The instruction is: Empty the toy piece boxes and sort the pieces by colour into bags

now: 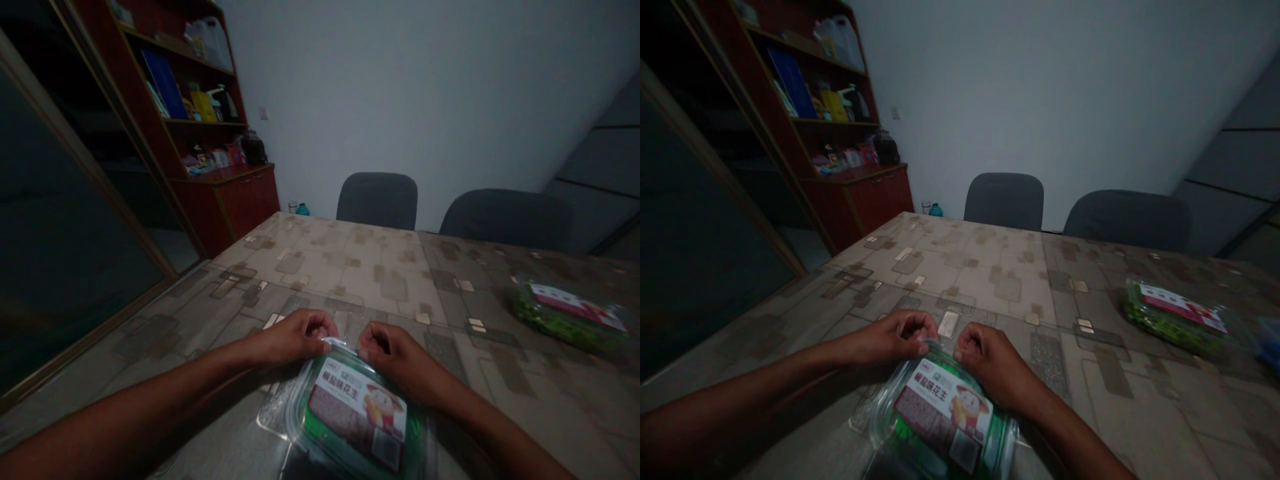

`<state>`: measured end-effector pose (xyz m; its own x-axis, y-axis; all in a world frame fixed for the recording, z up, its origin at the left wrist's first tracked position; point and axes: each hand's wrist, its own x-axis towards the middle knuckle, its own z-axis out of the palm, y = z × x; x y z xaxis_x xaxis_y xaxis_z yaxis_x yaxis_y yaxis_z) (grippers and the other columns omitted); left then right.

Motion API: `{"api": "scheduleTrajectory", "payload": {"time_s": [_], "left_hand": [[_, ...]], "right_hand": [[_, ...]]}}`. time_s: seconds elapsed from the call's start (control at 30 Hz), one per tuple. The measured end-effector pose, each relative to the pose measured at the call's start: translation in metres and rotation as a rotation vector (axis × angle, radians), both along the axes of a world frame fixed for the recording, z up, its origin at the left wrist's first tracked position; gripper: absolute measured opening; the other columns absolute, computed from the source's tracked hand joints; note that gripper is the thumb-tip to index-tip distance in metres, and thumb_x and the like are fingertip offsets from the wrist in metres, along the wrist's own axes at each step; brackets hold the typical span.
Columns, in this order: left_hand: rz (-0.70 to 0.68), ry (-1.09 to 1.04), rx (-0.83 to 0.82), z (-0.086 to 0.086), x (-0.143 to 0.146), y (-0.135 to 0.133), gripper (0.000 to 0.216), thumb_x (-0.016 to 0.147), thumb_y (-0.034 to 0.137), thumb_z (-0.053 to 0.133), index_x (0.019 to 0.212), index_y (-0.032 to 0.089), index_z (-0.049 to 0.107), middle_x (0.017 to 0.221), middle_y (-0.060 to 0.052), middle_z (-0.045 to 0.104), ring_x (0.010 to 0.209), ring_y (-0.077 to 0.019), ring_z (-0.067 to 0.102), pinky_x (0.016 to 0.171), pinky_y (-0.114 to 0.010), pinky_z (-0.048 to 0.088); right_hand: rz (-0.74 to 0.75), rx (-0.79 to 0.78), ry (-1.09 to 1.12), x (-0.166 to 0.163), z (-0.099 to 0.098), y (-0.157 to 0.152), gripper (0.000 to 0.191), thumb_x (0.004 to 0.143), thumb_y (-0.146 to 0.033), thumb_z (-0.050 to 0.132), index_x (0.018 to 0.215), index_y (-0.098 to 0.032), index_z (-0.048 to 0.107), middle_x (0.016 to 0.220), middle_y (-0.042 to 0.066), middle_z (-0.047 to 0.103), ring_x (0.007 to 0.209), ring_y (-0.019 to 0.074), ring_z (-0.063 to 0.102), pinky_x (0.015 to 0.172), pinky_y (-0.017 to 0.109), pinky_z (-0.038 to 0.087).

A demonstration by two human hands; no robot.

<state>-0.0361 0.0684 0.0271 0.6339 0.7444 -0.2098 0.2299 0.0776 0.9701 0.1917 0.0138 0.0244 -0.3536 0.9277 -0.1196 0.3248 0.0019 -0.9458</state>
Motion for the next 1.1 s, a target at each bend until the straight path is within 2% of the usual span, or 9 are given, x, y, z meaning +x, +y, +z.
{"api": "scheduleTrajectory", "payload": {"time_s": [0.17,0.27,0.5,0.73,0.87,1.1], "left_hand": [[0.036,-0.008,0.067,0.005,0.003,-0.016,0.024,0.067,0.032,0.068,0.082,0.015,0.060,0.066,0.006,0.044,0.061,-0.0113,0.037,0.054,-0.021,0.028],[0.031,-0.010,0.085,0.008,0.005,-0.020,0.024,0.068,0.033,0.066,0.083,0.016,0.059,0.066,0.006,0.044,0.061,-0.0121,0.038,0.054,-0.022,0.029],[0.053,-0.002,0.141,0.006,0.007,-0.019,0.023,0.067,0.032,0.066,0.082,0.017,0.057,0.068,0.004,0.047,0.065,-0.0137,0.041,0.057,-0.023,0.032],[0.158,-0.006,0.166,0.009,0.010,-0.028,0.018,0.068,0.028,0.064,0.081,0.016,0.058,0.067,0.004,0.047,0.061,-0.0125,0.041,0.055,-0.022,0.031],[0.176,0.026,0.332,0.011,0.008,-0.027,0.014,0.069,0.027,0.065,0.077,0.016,0.062,0.072,0.002,0.050,0.066,-0.0140,0.045,0.060,-0.024,0.034],[0.050,0.187,0.235,0.008,0.002,-0.016,0.016,0.069,0.028,0.066,0.078,0.016,0.060,0.065,0.004,0.050,0.061,-0.0137,0.043,0.054,-0.022,0.031]], "right_hand": [[0.014,-0.080,0.038,-0.005,0.008,0.002,0.018,0.075,-0.036,0.059,0.080,-0.019,0.054,0.067,-0.004,0.046,0.060,0.0121,0.041,0.053,0.024,0.030],[0.023,-0.113,0.045,-0.012,0.015,0.007,0.020,0.075,-0.037,0.063,0.073,-0.020,0.053,0.062,-0.005,0.045,0.056,0.0111,0.039,0.050,0.023,0.029],[0.018,-0.053,0.061,-0.023,0.018,0.015,0.020,0.074,-0.031,0.068,0.069,-0.021,0.052,0.060,-0.007,0.043,0.055,0.0102,0.039,0.051,0.023,0.029],[0.025,0.002,0.050,-0.019,0.013,0.013,0.016,0.075,-0.029,0.066,0.072,-0.019,0.054,0.062,-0.007,0.044,0.056,0.0096,0.038,0.050,0.022,0.028],[0.037,0.002,0.036,-0.021,0.012,0.015,0.015,0.076,-0.027,0.067,0.072,-0.019,0.055,0.061,-0.007,0.044,0.055,0.0093,0.038,0.050,0.022,0.027],[0.083,0.004,0.002,-0.023,0.007,0.018,0.024,0.075,-0.036,0.071,0.070,-0.019,0.053,0.060,-0.007,0.045,0.057,0.0101,0.038,0.049,0.022,0.026]]}}
